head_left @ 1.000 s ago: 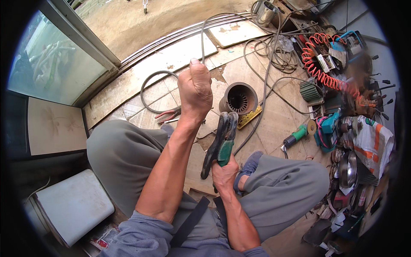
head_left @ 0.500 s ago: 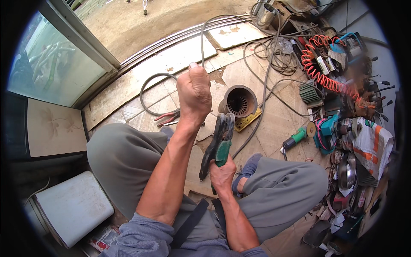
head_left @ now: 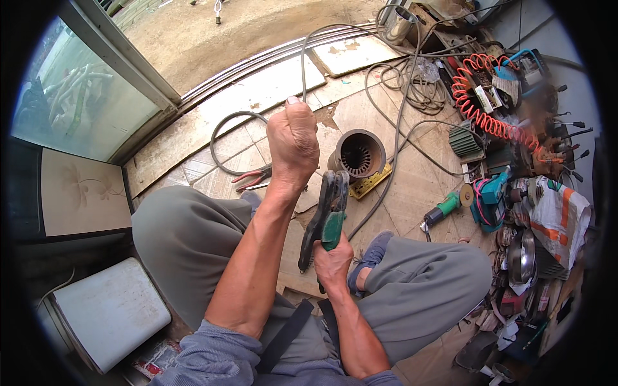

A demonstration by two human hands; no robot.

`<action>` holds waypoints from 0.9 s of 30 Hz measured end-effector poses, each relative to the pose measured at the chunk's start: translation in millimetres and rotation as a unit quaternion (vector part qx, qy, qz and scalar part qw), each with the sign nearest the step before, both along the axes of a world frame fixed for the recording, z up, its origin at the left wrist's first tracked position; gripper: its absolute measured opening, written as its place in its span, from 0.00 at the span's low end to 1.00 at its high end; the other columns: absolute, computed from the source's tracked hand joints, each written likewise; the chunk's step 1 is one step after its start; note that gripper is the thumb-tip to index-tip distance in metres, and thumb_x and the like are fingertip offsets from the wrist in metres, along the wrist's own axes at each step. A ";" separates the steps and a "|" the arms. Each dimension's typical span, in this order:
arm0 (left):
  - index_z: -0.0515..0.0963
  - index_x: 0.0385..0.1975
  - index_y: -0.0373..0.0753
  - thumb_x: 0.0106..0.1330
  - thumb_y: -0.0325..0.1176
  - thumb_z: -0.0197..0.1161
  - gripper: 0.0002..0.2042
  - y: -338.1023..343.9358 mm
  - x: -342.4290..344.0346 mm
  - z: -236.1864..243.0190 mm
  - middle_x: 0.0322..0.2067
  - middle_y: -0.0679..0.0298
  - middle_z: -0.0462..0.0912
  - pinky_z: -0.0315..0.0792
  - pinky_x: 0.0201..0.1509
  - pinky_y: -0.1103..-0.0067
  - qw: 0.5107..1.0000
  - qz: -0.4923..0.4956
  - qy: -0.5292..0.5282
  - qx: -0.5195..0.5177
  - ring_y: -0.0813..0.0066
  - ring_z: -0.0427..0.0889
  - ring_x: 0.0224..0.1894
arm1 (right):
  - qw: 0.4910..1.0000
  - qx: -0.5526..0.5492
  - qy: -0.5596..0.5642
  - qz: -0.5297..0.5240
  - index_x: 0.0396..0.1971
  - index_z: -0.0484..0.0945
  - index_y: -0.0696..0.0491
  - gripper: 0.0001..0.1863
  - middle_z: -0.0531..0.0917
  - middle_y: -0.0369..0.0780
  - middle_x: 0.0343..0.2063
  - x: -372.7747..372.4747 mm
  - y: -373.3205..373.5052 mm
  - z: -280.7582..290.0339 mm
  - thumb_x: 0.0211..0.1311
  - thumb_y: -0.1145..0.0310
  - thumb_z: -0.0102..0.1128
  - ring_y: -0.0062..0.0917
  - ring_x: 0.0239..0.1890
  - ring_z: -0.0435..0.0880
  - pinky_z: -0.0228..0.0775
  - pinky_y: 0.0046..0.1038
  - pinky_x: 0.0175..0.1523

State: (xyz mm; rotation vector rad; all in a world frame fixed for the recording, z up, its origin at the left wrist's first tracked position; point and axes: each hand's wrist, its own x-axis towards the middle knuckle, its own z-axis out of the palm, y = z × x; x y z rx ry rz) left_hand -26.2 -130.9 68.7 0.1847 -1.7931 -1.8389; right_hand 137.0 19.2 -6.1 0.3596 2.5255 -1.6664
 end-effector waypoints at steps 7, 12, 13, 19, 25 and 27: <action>0.61 0.13 0.44 0.81 0.55 0.36 0.32 0.4 -0.3 -0.4 0.10 0.75 0.56 0.53 0.19 0.80 1.000 0.005 0.003 -0.010 0.85 0.53 0.15 | 1.000 0.012 0.004 0.006 0.31 0.77 0.60 0.08 0.80 0.47 0.20 0.7 1.1 -1.6 0.52 0.75 0.64 0.30 0.23 0.83 0.74 0.32 0.34; 0.61 0.13 0.44 0.81 0.56 0.37 0.31 0.6 -1.1 -2.3 0.11 0.76 0.56 0.52 0.18 0.81 1.000 0.005 0.006 -0.008 0.85 0.53 0.15 | 1.000 0.000 0.001 0.005 0.32 0.77 0.60 0.08 0.80 0.48 0.20 0.8 0.7 0.4 0.52 0.75 0.64 0.31 0.23 0.83 0.73 0.32 0.34; 0.61 0.13 0.44 0.81 0.56 0.37 0.31 0.6 -1.1 -2.8 0.11 0.76 0.56 0.52 0.18 0.81 1.000 0.003 0.004 -0.006 0.85 0.53 0.15 | 1.000 0.003 -0.001 0.005 0.32 0.77 0.60 0.08 0.80 0.48 0.20 0.8 0.8 0.2 0.52 0.75 0.64 0.32 0.23 0.83 0.74 0.32 0.34; 0.61 0.13 0.44 0.80 0.56 0.38 0.31 0.4 0.0 -1.4 0.11 0.76 0.56 0.52 0.18 0.81 1.000 0.005 0.004 -0.011 0.86 0.53 0.15 | 1.000 -0.001 -0.001 0.005 0.33 0.77 0.60 0.09 0.81 0.48 0.20 2.8 1.8 -5.9 0.51 0.75 0.64 0.33 0.24 0.84 0.74 0.33 0.34; 0.59 0.12 0.42 0.81 0.51 0.41 0.30 1.4 -0.9 -0.5 0.11 0.74 0.57 0.52 0.19 0.77 0.999 0.016 -0.007 0.029 0.84 0.54 0.16 | 1.000 -0.009 0.019 -0.015 0.33 0.77 0.59 0.09 0.82 0.47 0.21 1.0 2.7 -0.9 0.51 0.75 0.64 0.33 0.26 0.84 0.74 0.32 0.35; 0.59 0.12 0.45 0.80 0.54 0.39 0.30 -1.0 0.9 1.1 0.11 0.75 0.55 0.54 0.19 0.79 1.000 0.014 -0.009 0.024 0.83 0.53 0.15 | 0.998 -0.006 0.037 -0.048 0.33 0.77 0.59 0.09 0.82 0.47 0.22 -4.7 4.8 9.0 0.52 0.75 0.65 0.34 0.26 0.84 0.73 0.32 0.36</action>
